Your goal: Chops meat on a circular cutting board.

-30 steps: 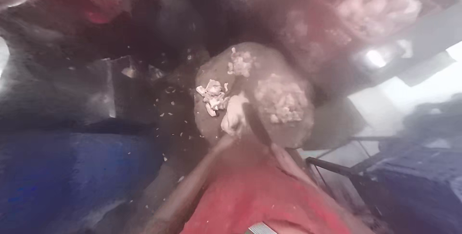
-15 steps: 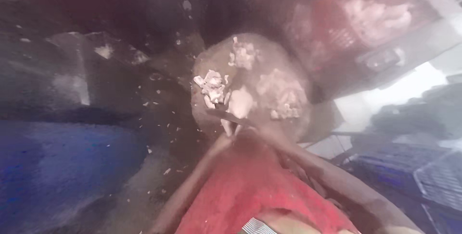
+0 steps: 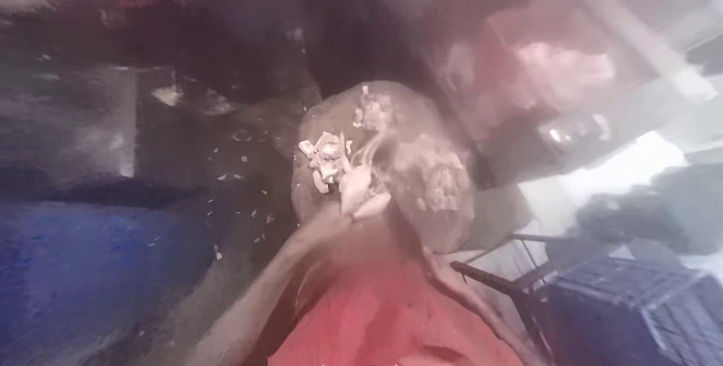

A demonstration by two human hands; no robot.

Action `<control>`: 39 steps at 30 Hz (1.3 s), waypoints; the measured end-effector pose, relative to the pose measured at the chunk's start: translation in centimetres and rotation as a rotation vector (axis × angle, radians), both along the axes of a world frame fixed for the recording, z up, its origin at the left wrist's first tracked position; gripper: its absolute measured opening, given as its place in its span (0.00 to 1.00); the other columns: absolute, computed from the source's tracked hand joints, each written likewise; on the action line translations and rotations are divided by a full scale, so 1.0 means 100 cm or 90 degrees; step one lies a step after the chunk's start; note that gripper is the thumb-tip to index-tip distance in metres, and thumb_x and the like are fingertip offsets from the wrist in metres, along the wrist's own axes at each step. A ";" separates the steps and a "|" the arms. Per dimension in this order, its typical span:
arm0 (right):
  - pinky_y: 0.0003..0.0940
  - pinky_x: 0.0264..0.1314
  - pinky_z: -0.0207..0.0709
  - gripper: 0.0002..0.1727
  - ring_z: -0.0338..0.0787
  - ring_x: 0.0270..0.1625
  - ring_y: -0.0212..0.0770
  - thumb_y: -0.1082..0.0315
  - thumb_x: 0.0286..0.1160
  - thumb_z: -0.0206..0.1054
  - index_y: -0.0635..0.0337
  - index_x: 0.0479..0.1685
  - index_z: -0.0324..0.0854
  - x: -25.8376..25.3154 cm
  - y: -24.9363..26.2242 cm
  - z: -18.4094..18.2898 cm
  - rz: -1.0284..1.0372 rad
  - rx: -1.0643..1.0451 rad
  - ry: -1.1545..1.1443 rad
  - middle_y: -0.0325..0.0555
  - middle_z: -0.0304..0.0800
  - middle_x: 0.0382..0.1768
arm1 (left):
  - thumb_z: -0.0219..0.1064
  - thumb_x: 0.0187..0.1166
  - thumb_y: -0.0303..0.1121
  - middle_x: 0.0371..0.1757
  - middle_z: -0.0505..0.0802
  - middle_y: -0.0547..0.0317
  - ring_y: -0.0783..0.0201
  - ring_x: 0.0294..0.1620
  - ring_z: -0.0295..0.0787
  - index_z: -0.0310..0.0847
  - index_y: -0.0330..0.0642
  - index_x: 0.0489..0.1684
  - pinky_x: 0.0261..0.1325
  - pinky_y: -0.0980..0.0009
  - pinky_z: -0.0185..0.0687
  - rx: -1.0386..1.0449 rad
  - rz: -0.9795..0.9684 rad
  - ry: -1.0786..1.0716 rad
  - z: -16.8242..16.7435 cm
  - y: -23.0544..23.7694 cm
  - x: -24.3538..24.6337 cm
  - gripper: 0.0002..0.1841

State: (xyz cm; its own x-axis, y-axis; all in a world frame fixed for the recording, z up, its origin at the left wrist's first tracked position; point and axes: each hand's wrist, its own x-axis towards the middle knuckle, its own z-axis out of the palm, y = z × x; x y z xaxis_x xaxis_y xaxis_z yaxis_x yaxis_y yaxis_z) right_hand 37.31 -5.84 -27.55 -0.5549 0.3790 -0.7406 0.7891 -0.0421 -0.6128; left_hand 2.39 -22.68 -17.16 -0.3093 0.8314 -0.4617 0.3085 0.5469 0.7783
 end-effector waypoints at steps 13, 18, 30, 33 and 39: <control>0.27 0.54 0.86 0.26 0.88 0.47 0.25 0.56 0.85 0.60 0.70 0.69 0.74 -0.102 0.015 0.129 -0.073 0.278 0.489 0.42 0.90 0.49 | 0.62 0.83 0.44 0.58 0.89 0.29 0.32 0.59 0.88 0.81 0.29 0.64 0.59 0.35 0.81 -0.258 -0.015 0.324 -0.097 0.043 0.016 0.25; 0.36 0.58 0.85 0.22 0.90 0.49 0.36 0.61 0.83 0.60 0.66 0.67 0.81 -0.137 0.010 0.086 0.069 0.315 0.290 0.51 0.92 0.48 | 0.64 0.81 0.42 0.63 0.88 0.31 0.34 0.61 0.88 0.79 0.32 0.70 0.59 0.36 0.83 -0.242 0.018 0.309 -0.118 0.041 0.019 0.25; 0.45 0.41 0.83 0.27 0.85 0.34 0.41 0.46 0.89 0.54 0.62 0.62 0.80 -0.131 0.005 0.025 0.062 0.079 -0.024 0.48 0.85 0.35 | 0.66 0.83 0.40 0.43 0.92 0.53 0.63 0.37 0.89 0.81 0.38 0.64 0.46 0.60 0.89 -0.100 0.273 -0.267 -0.148 -0.058 0.034 0.19; 0.51 0.50 0.87 0.36 0.90 0.42 0.46 0.36 0.85 0.55 0.64 0.65 0.79 -0.101 0.018 -0.007 0.086 0.012 -0.064 0.54 0.88 0.43 | 0.65 0.84 0.37 0.42 0.92 0.58 0.67 0.34 0.88 0.80 0.39 0.63 0.40 0.68 0.87 -0.031 0.328 -0.389 -0.117 -0.049 0.041 0.16; 0.49 0.48 0.85 0.27 0.89 0.39 0.44 0.45 0.88 0.58 0.61 0.65 0.81 -0.108 0.020 0.051 -0.056 0.205 0.006 0.51 0.89 0.40 | 0.48 0.94 0.49 0.50 0.96 0.53 0.60 0.38 0.94 0.75 0.46 0.78 0.43 0.64 0.90 0.049 0.229 -0.660 -0.099 0.009 0.063 0.25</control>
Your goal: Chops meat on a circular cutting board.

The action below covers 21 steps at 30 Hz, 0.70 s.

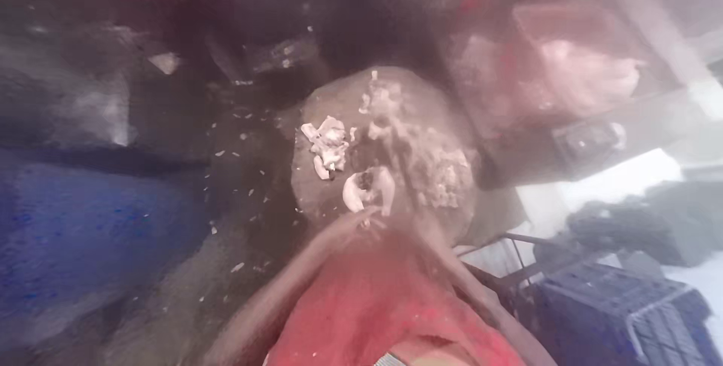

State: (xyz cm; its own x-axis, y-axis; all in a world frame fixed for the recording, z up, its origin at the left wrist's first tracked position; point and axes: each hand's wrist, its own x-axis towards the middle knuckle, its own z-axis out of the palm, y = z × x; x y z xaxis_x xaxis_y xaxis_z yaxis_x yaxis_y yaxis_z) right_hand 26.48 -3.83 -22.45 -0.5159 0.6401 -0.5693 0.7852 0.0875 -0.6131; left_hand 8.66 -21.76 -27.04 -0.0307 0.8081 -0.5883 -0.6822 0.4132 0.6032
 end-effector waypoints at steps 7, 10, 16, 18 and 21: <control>0.24 0.65 0.81 0.23 0.86 0.57 0.22 0.65 0.81 0.66 0.73 0.68 0.74 0.010 -0.039 0.104 0.038 0.021 0.418 0.41 0.89 0.53 | 0.54 0.92 0.48 0.23 0.84 0.62 0.68 0.20 0.80 0.77 0.40 0.54 0.25 0.71 0.81 -0.187 0.112 0.100 -0.034 0.012 0.028 0.18; 0.35 0.60 0.84 0.23 0.89 0.51 0.36 0.66 0.80 0.64 0.71 0.69 0.78 0.011 -0.060 0.024 0.031 -0.015 0.208 0.53 0.91 0.50 | 0.52 0.93 0.42 0.23 0.83 0.63 0.68 0.19 0.79 0.77 0.39 0.55 0.25 0.72 0.80 -0.148 0.111 0.061 -0.025 0.014 0.035 0.15; 0.58 0.64 0.81 0.31 0.91 0.54 0.54 0.42 0.87 0.58 0.63 0.68 0.80 0.016 -0.062 -0.040 0.033 -0.074 -0.089 0.60 0.91 0.50 | 0.44 0.95 0.49 0.21 0.83 0.58 0.64 0.17 0.78 0.73 0.40 0.51 0.21 0.69 0.78 -0.216 0.190 -0.038 -0.041 -0.010 0.042 0.21; 0.50 0.55 0.83 0.27 0.90 0.45 0.46 0.47 0.88 0.58 0.61 0.68 0.80 0.011 -0.060 -0.001 0.027 -0.058 -0.011 0.53 0.90 0.45 | 0.47 0.94 0.49 0.27 0.87 0.57 0.65 0.19 0.81 0.73 0.38 0.60 0.23 0.70 0.80 -0.247 0.137 0.034 -0.051 -0.024 0.038 0.21; 0.36 0.51 0.86 0.24 0.89 0.42 0.33 0.60 0.86 0.58 0.60 0.76 0.76 0.006 -0.058 0.022 0.016 -0.045 0.157 0.46 0.91 0.46 | 0.51 0.94 0.49 0.27 0.84 0.59 0.66 0.18 0.78 0.74 0.39 0.62 0.22 0.70 0.79 -0.259 0.135 0.103 -0.053 -0.033 0.036 0.21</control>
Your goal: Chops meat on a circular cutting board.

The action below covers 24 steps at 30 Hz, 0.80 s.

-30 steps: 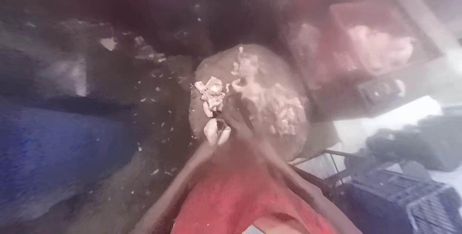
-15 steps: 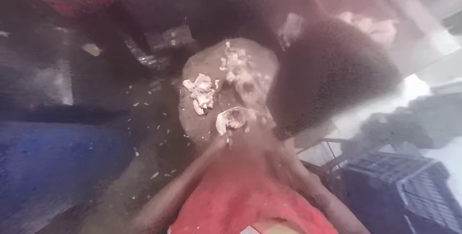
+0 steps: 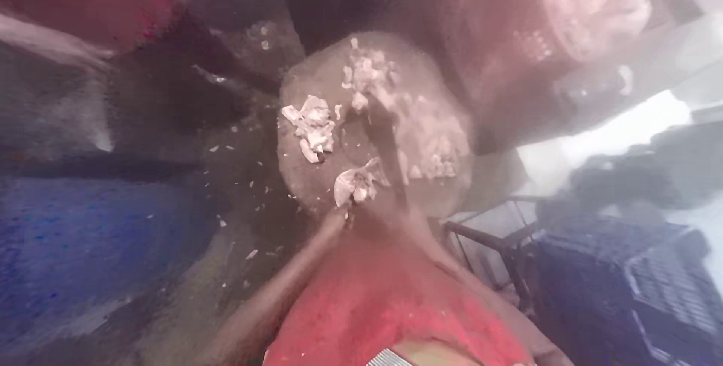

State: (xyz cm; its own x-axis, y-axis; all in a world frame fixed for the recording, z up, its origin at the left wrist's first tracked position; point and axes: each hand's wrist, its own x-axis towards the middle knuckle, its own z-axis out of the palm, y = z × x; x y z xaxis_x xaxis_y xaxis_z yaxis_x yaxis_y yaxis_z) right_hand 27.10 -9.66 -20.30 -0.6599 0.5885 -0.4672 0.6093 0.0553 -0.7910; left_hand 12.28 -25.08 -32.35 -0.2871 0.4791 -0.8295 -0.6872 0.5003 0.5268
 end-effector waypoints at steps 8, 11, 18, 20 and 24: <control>0.45 0.46 0.86 0.33 0.89 0.37 0.40 0.37 0.86 0.54 0.61 0.58 0.84 0.065 0.021 -0.100 0.016 -0.138 -0.180 0.48 0.89 0.37 | 0.55 0.91 0.45 0.61 0.92 0.50 0.59 0.60 0.90 0.76 0.42 0.76 0.69 0.53 0.84 -0.001 -0.331 0.391 0.067 -0.032 -0.035 0.23; 0.50 0.45 0.85 0.35 0.88 0.36 0.44 0.34 0.85 0.53 0.62 0.53 0.83 0.055 0.027 -0.073 -0.042 -0.049 -0.201 0.50 0.88 0.35 | 0.52 0.93 0.41 0.33 0.86 0.60 0.68 0.30 0.82 0.79 0.38 0.62 0.36 0.70 0.82 0.115 -0.126 0.279 0.069 -0.023 -0.024 0.17; 0.24 0.30 0.76 0.44 0.76 0.24 0.23 0.25 0.80 0.45 0.63 0.55 0.78 -0.015 0.028 0.065 -0.018 -0.027 0.292 0.27 0.78 0.25 | 0.46 0.96 0.46 0.32 0.86 0.59 0.69 0.21 0.78 0.71 0.36 0.67 0.26 0.72 0.79 0.017 -0.077 0.070 0.016 0.036 0.007 0.21; 0.23 0.36 0.79 0.54 0.80 0.30 0.21 0.13 0.61 0.49 0.63 0.50 0.81 -0.027 0.018 0.074 0.003 -0.017 0.401 0.29 0.83 0.29 | 0.45 0.96 0.47 0.31 0.85 0.60 0.70 0.20 0.77 0.69 0.38 0.68 0.25 0.73 0.78 0.015 -0.096 0.067 0.019 0.039 0.007 0.21; 0.36 0.68 0.83 0.50 0.90 0.58 0.35 0.28 0.83 0.40 0.71 0.70 0.79 -0.016 -0.016 -0.001 0.092 0.115 0.185 0.54 0.92 0.55 | 0.48 0.95 0.46 0.32 0.87 0.59 0.69 0.23 0.80 0.73 0.35 0.64 0.28 0.72 0.81 0.053 -0.092 0.113 0.003 0.028 0.007 0.21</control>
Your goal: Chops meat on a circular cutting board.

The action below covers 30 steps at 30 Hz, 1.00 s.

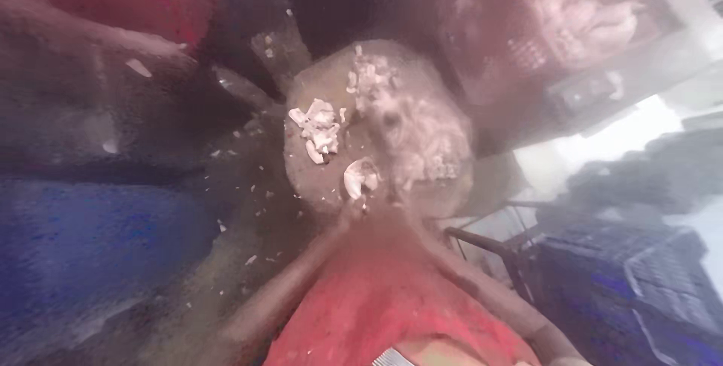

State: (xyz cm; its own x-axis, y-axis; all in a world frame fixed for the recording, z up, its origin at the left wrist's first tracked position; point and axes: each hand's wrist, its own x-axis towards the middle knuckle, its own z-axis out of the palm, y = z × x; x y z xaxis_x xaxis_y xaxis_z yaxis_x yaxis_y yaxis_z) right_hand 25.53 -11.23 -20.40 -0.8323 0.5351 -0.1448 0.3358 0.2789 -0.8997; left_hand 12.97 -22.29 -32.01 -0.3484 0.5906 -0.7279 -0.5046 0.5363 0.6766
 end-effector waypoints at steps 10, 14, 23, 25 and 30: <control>0.39 0.30 0.81 0.35 0.82 0.26 0.39 0.36 0.91 0.38 0.55 0.56 0.81 -0.016 0.030 -0.084 0.001 -0.247 -0.354 0.43 0.82 0.30 | 0.48 0.94 0.49 0.27 0.80 0.67 0.72 0.24 0.73 0.80 0.43 0.55 0.31 0.72 0.74 -0.041 -0.177 -0.008 0.016 -0.097 -0.005 0.20; 0.47 0.50 0.85 0.33 0.89 0.41 0.44 0.40 0.87 0.56 0.65 0.62 0.80 -0.013 0.022 -0.062 0.015 -0.151 -0.341 0.52 0.88 0.41 | 0.51 0.94 0.46 0.26 0.79 0.66 0.72 0.22 0.74 0.79 0.41 0.57 0.29 0.72 0.76 -0.019 -0.022 0.044 0.032 -0.107 -0.004 0.18; 0.51 0.55 0.84 0.32 0.90 0.45 0.46 0.40 0.86 0.57 0.63 0.61 0.81 0.057 0.039 -0.054 0.005 -0.061 -0.438 0.52 0.90 0.43 | 0.49 0.95 0.45 0.23 0.77 0.67 0.72 0.17 0.69 0.76 0.41 0.55 0.22 0.75 0.70 0.011 0.099 0.039 0.041 -0.093 -0.035 0.17; 0.49 0.51 0.84 0.31 0.89 0.41 0.44 0.40 0.85 0.58 0.62 0.60 0.81 0.042 0.028 -0.016 0.019 -0.063 -0.426 0.50 0.88 0.40 | 0.49 0.95 0.44 0.22 0.76 0.67 0.72 0.17 0.69 0.75 0.41 0.54 0.21 0.75 0.69 0.022 0.103 0.031 0.044 -0.091 -0.034 0.16; 0.45 0.51 0.84 0.24 0.89 0.42 0.40 0.48 0.86 0.58 0.55 0.64 0.83 0.025 0.009 0.009 0.054 -0.055 -0.391 0.47 0.90 0.41 | 0.48 0.95 0.41 0.29 0.83 0.65 0.72 0.23 0.77 0.78 0.41 0.59 0.28 0.73 0.79 0.047 0.109 0.056 0.055 -0.086 -0.033 0.16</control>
